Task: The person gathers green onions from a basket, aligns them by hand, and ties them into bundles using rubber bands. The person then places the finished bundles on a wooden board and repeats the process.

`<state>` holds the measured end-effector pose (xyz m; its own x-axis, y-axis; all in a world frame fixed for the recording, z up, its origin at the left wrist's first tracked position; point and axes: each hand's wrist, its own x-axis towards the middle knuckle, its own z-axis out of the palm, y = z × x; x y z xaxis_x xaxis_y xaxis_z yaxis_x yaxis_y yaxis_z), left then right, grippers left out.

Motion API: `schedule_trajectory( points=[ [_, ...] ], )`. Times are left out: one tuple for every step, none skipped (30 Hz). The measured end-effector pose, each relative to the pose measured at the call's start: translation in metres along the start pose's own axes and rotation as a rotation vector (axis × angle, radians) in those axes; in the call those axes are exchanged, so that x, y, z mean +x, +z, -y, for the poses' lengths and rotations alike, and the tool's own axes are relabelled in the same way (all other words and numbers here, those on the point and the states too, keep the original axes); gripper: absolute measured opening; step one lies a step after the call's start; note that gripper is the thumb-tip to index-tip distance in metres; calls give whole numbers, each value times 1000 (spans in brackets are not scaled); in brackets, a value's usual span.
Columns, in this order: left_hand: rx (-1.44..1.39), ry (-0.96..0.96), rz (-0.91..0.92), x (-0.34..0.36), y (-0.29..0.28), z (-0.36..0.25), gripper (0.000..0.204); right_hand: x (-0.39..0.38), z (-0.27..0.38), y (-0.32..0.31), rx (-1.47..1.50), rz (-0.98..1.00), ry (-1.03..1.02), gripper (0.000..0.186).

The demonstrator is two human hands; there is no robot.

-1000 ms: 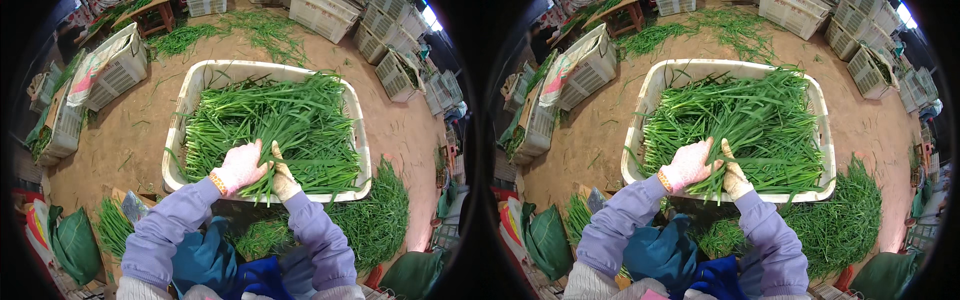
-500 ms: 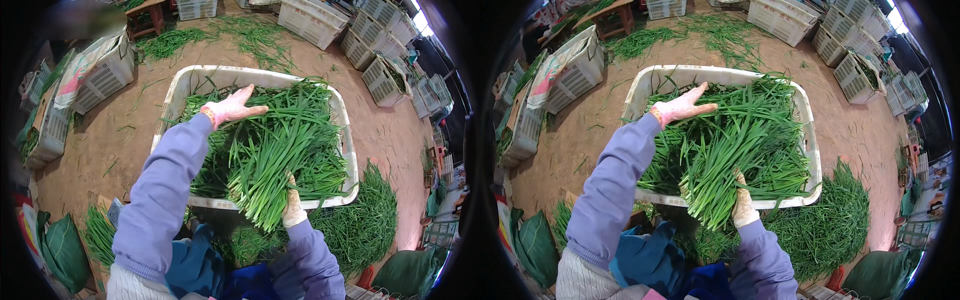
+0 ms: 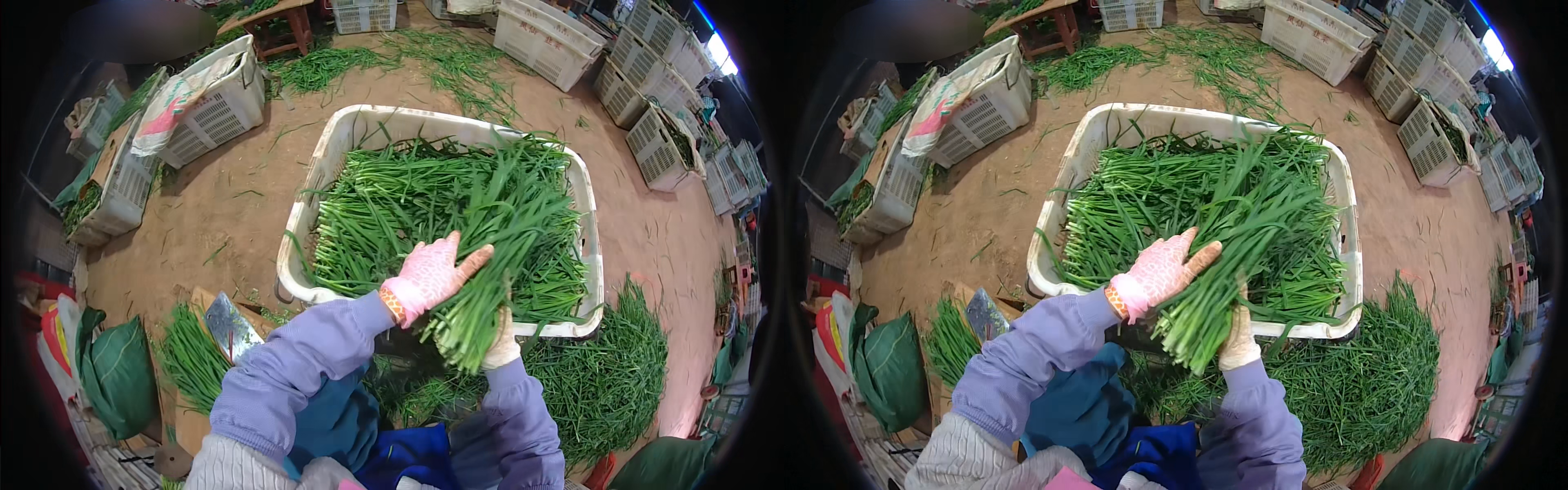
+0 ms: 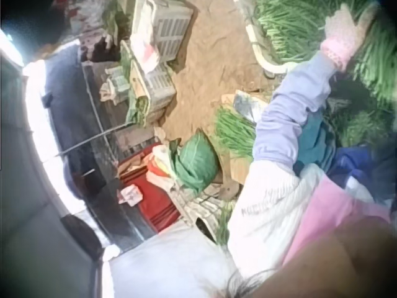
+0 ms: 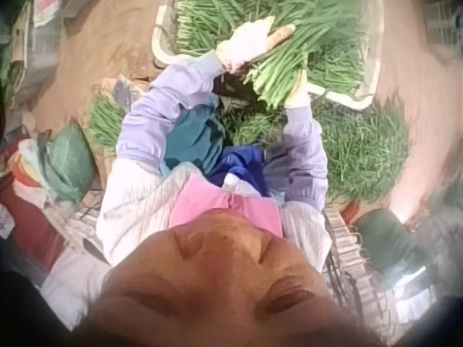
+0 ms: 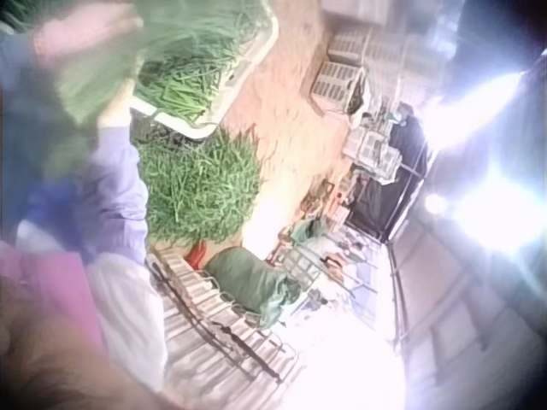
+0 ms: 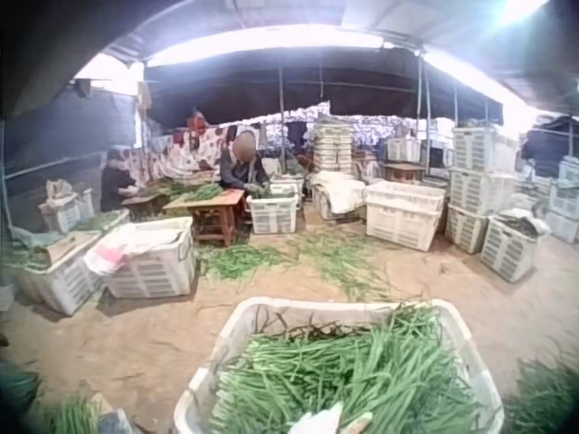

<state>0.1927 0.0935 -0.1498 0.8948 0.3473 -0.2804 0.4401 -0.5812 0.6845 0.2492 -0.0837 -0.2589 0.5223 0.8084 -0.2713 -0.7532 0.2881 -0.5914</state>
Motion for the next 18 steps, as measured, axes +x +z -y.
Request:
schedule_trajectory(
  points=[
    [-21,37,-27,-10,0,-7,85,-9,4,-11,-3,114,-1,57],
    [-56,68,-68,-24,0,-17,86,-19,9,-20,-6,231,-4,56],
    [-91,89,-112,-40,0,-25,87,-32,17,-7,-11,124,21,57],
    [-139,104,-131,-55,2,-30,88,-43,25,5,-13,17,48,58],
    [-190,130,-137,-66,11,-35,91,-57,35,17,-17,-98,65,60],
    [-217,171,-150,-79,23,-41,92,-69,38,16,-11,-156,73,60],
    [-243,213,-162,-93,36,-47,93,-82,32,14,3,-174,90,59],
    [-185,174,-131,-103,52,-48,94,-91,22,10,27,-167,117,59],
    [-180,114,-63,-113,67,-51,95,-107,13,2,54,-173,128,59],
    [-200,101,-2,-122,77,-51,96,-123,4,-4,77,-174,138,59],
    [-215,82,46,-132,85,-48,96,-134,-8,-10,100,-158,156,59],
    [-162,50,53,-144,97,-44,97,-147,-19,-13,119,-147,177,59],
    [-131,79,31,-151,111,-34,94,-157,-28,-16,145,-139,195,59],
    [-48,89,-55,-159,118,-20,85,-159,-41,-18,172,-100,228,58],
    [11,144,-94,-163,124,-24,77,-172,-44,-22,198,-116,226,58],
    [-42,209,-111,-169,126,-27,66,-187,-47,-28,218,-134,219,58],
    [-82,268,-152,-172,119,-30,54,-197,-51,-32,240,-132,217,58],
    [0,343,-257,-166,120,-22,41,-205,-56,-33,256,-125,215,58]
  ],
)
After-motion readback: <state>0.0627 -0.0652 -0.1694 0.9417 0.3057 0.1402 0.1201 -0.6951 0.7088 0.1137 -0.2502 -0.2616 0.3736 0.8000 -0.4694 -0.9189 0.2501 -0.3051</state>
